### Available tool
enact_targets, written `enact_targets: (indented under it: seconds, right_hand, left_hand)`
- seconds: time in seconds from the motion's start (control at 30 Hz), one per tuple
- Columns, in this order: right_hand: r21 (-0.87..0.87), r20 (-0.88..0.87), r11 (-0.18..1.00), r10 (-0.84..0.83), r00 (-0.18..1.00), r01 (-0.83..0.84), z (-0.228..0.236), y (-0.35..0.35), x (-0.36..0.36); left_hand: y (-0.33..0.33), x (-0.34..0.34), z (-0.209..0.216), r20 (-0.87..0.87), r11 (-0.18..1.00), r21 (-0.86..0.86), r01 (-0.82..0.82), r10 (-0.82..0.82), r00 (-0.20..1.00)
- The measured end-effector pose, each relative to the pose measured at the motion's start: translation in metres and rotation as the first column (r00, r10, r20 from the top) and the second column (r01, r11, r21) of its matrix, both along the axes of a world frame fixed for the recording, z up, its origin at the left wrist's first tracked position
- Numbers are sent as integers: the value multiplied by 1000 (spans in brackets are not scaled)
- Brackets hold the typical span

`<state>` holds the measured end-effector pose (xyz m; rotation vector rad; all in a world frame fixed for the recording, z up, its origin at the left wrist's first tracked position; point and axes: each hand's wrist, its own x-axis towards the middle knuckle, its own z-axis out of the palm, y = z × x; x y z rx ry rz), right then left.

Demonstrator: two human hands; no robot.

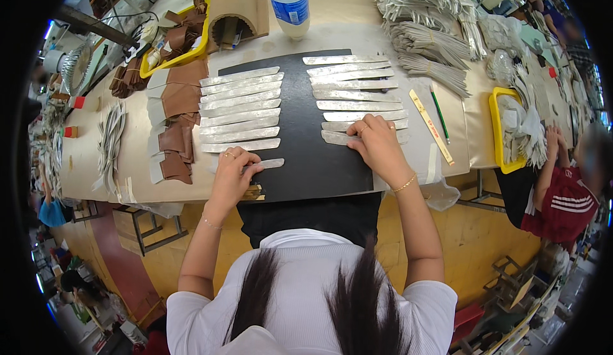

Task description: The person arranges white fabric strips on a black cutting mat, then uses a ruler and pencil to measure and mark the strips. They gather the marked strips and place them into a yellow bin. The workspace includes sewing machines and other fabric materials.

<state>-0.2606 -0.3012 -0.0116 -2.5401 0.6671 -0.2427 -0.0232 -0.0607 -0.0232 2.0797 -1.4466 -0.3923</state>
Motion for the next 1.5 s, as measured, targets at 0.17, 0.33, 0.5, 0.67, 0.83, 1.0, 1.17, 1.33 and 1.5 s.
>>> enact_targets:
  seconds: [0.17, 0.33, 0.5, 0.67, 0.83, 1.0, 1.17, 1.33, 1.5]
  right_hand:
    - [182, 1, 983, 4, 1000, -4, -1, 0, -3]
    - [-101, 57, 995, 5, 998, 1, -2, -7, 7]
    - [-65, 59, 998, -20, 998, 24, -3, -7, 12]
    - [-16, 26, 1000, 11, 1000, -10, 1, -6, 9]
    - [-12, 94, 1000, 26, 995, -24, -1, -12, 16]
    - [-60, 97, 998, -15, 995, 21, -1, -21, 27]
    - [4, 59, 999, -32, 998, 32, -3, -23, 23]
    - [20, 46, 999, 29, 999, -30, -2, -16, 19]
    - [-71, 108, 997, -19, 994, 27, -4, -24, 29]
  left_hand:
    - [-17, 15, 4, 73, 998, -55, 24, -20, 997]
    - [-25, 18, 8, 62, 999, 28, 31, -33, 998]
    - [-14, 14, 6, 74, 997, 53, 64, -67, 995]
    - [-8, 9, 4, 70, 995, -13, 97, -96, 993]
    - [-26, 27, 2, 156, 993, -113, 46, -28, 987]
    - [-39, 38, -1, 112, 997, -25, 67, -63, 992]
    - [-39, 34, 5, -11, 997, 64, 34, -33, 999]
    - [-34, 30, 6, 102, 997, -26, 79, -76, 992]
    - [-46, 38, 0, 104, 996, -70, 47, -40, 994]
